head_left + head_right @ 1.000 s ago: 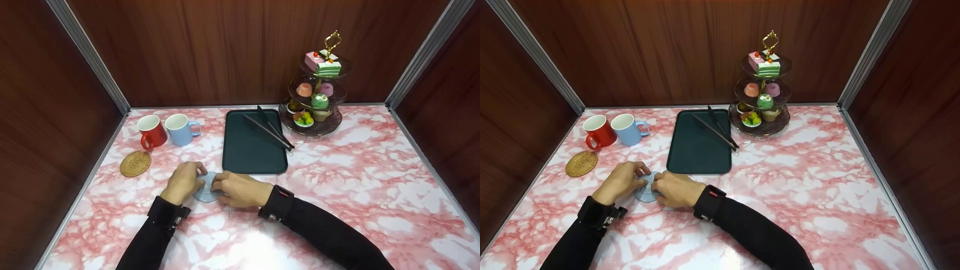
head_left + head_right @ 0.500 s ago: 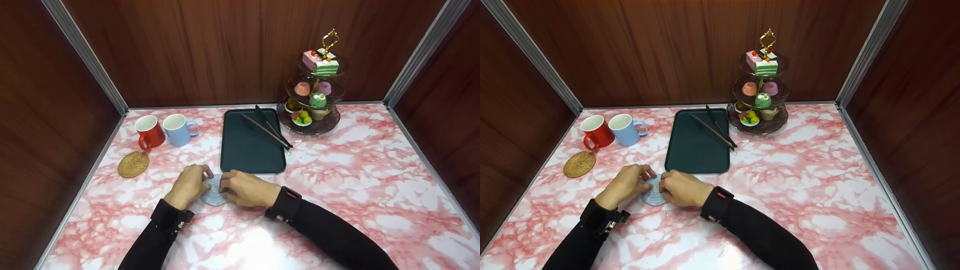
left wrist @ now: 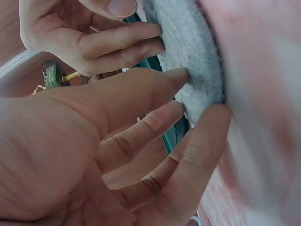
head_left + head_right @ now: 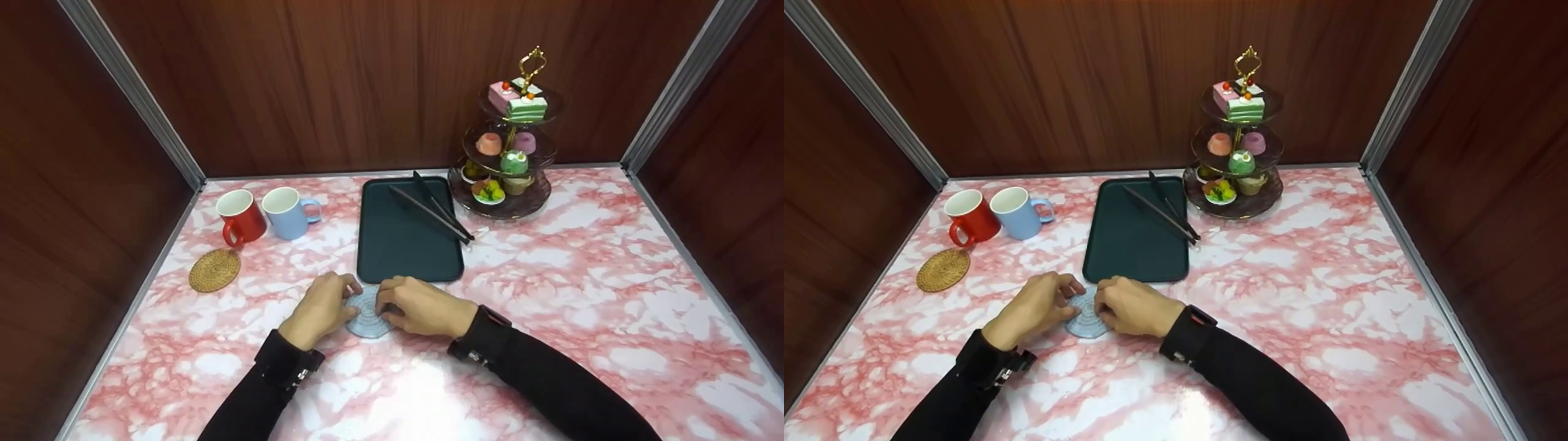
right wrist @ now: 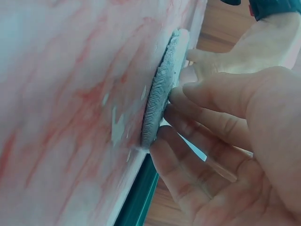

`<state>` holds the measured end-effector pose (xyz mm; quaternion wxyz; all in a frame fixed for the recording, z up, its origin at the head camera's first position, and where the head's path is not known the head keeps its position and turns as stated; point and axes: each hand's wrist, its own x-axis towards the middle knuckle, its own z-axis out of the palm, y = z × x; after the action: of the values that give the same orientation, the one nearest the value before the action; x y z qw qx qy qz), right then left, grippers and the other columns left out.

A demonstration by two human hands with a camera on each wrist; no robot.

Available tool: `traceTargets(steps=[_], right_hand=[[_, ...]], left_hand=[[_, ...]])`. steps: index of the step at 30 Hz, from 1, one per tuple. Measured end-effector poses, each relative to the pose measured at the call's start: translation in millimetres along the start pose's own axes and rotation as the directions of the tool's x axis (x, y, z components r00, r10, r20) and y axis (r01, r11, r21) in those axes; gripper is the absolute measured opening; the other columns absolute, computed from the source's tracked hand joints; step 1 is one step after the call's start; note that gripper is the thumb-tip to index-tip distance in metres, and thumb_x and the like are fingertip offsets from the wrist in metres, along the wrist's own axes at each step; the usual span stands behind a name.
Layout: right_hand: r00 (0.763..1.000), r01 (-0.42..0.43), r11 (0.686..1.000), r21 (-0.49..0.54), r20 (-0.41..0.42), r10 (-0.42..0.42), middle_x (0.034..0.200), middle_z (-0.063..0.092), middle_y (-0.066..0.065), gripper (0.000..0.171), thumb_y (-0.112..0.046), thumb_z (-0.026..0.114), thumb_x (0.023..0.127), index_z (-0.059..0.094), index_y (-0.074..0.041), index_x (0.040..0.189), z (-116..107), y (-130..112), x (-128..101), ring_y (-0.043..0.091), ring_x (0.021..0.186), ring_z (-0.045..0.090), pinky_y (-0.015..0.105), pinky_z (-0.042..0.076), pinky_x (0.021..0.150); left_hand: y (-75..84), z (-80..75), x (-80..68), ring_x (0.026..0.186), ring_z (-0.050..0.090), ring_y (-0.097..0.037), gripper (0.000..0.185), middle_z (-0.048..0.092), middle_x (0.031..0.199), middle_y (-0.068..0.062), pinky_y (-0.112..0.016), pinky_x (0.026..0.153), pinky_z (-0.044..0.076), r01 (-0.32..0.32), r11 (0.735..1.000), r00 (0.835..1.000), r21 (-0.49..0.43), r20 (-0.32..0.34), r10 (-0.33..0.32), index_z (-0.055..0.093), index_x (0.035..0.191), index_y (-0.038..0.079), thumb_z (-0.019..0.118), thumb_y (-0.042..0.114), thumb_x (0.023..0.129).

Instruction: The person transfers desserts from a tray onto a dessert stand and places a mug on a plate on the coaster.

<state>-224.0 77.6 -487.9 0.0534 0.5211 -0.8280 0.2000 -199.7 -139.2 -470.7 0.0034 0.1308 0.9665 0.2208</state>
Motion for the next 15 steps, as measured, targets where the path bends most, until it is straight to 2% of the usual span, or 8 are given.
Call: traceTargets(steps=[7, 15], right_hand=[[1.000, -0.014, 0.999, 0.031, -0.022, 0.015, 0.092, 0.063, -0.007, 0.014, -0.014, 0.070, 0.077, 0.070, -0.018, 0.090, -6, 8, -12, 0.008, 0.088, 0.058, 0.023, 0.049, 0.079], [0.998, -0.053, 0.998, 0.034, -0.026, 0.053, 0.090, 0.062, -0.009, 0.016, -0.012, 0.069, 0.075, 0.070, -0.019, 0.089, -11, 12, -24, 0.007, 0.087, 0.059, 0.022, 0.049, 0.078]], left_hand=[[7.1, 7.1, -0.6, 0.081, 0.055, -0.018, 0.033, 0.061, 0.091, -0.009, -0.030, 0.072, 0.047, -0.082, 0.996, 0.997, -0.023, -0.012, 0.082, 0.067, 0.101, 0.013, 0.078, 0.017, 0.070], [17.0, 16.4, -2.1, 0.080, 0.052, -0.014, 0.032, 0.059, 0.090, -0.007, -0.026, 0.069, 0.046, -0.119, 0.992, 0.993, -0.039, -0.026, 0.118, 0.068, 0.099, 0.015, 0.078, 0.020, 0.069]])
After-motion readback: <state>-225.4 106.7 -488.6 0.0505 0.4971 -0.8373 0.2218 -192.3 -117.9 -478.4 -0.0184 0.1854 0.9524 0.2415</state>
